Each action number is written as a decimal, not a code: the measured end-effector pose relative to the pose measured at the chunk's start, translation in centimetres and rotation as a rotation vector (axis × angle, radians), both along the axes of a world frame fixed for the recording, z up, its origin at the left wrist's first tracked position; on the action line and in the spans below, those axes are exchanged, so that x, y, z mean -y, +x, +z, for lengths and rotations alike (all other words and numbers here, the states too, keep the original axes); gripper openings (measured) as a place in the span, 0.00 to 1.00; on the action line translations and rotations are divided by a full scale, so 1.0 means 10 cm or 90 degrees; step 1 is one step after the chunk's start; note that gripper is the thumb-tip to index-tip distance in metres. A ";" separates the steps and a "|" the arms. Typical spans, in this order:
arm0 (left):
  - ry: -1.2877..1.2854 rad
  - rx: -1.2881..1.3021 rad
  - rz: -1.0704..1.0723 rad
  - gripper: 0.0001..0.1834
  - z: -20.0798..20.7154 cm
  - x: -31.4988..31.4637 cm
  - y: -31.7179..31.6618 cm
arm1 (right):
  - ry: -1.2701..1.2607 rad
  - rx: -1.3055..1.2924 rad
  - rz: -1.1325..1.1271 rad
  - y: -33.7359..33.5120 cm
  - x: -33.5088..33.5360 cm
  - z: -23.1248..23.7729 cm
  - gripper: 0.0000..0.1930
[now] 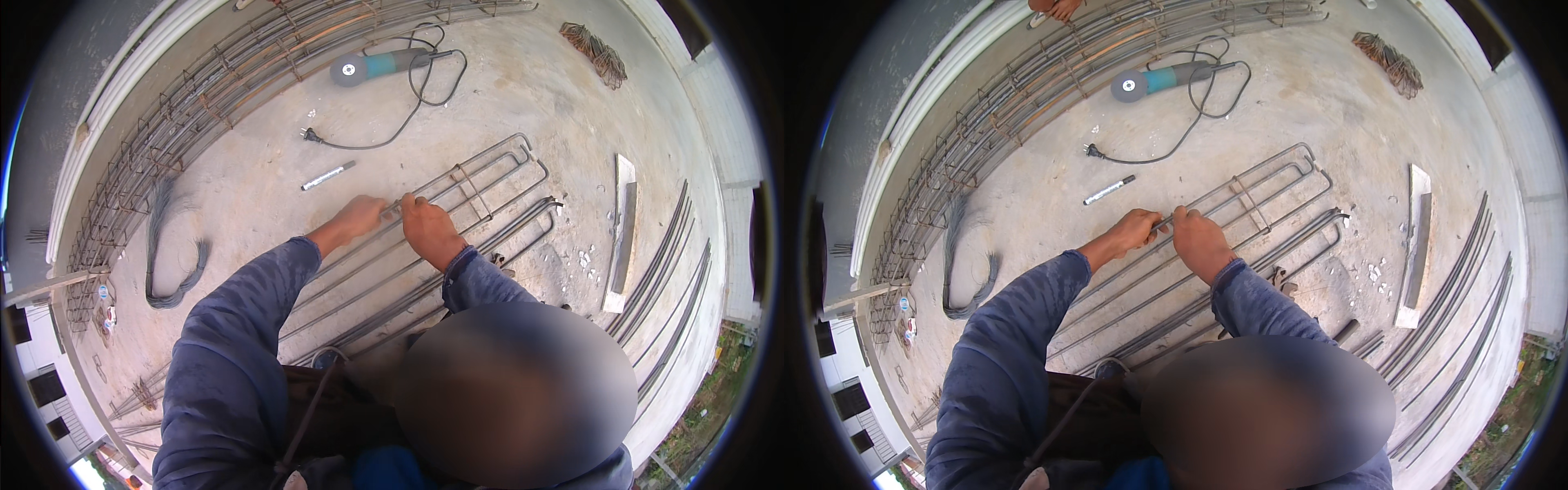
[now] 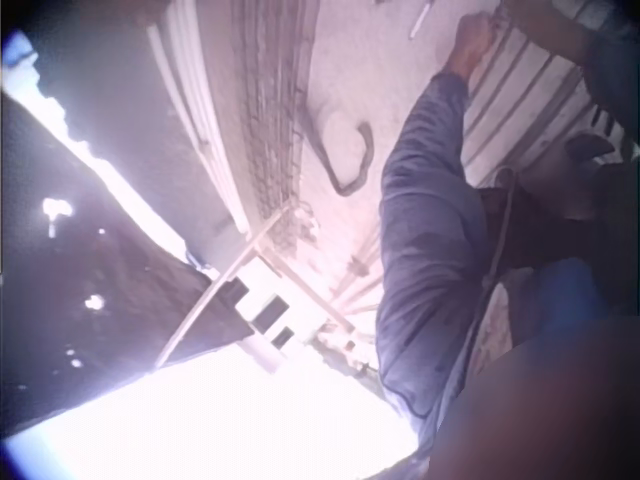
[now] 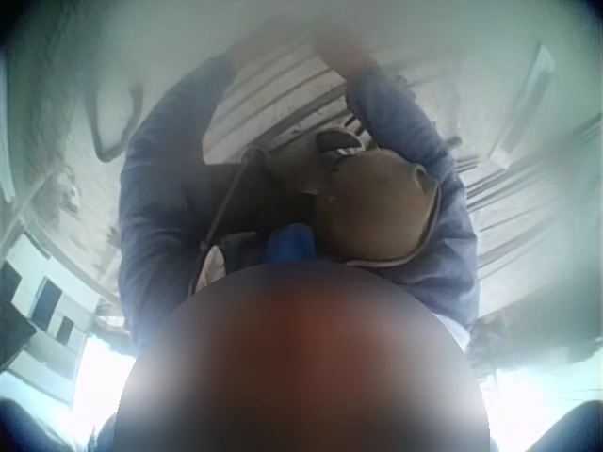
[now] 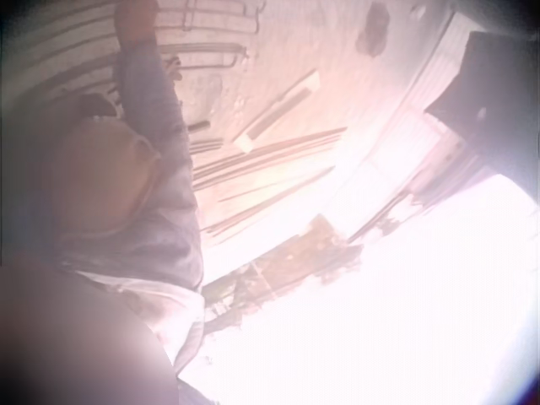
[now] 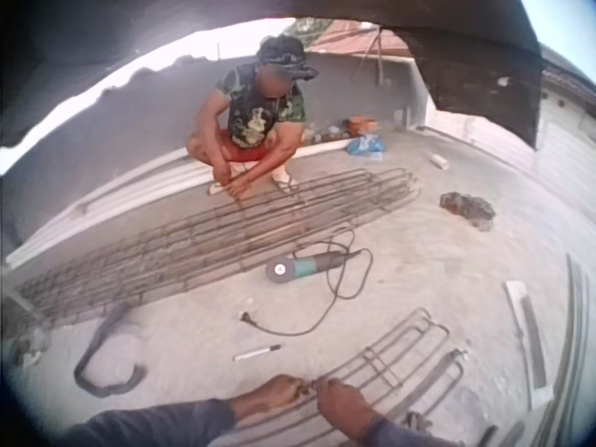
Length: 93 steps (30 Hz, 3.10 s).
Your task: The person assembles a rebar cage by tying thin wire around intersecting steel bars using pliers. They repeatedly wrap and twist the wire at multiple junctions to secure the structure. The person also handles a bundle of wire and cuts pieces as needed.
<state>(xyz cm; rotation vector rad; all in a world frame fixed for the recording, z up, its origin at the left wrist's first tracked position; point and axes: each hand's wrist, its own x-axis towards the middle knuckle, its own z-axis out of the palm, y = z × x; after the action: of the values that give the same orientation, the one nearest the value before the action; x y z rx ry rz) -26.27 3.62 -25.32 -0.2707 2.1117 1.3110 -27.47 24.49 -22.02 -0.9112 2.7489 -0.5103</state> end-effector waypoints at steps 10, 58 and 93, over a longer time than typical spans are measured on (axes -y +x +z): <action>0.051 0.067 0.071 0.23 -0.01 0.05 0.06 | -0.019 0.032 0.022 0.12 -0.20 0.03 0.08; 0.085 0.115 0.135 0.18 0.06 -0.04 0.00 | -0.028 0.045 -0.066 -0.42 0.18 0.21 0.13; 0.061 0.192 0.049 0.23 0.06 -0.14 -0.24 | -0.277 0.680 -0.305 -0.48 -0.16 -0.45 0.13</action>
<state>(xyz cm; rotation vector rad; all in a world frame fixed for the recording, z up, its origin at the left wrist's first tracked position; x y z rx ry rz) -28.68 4.99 -24.73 -0.4811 1.7963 1.3190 -32.27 26.05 -26.54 0.0608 1.8306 -1.2545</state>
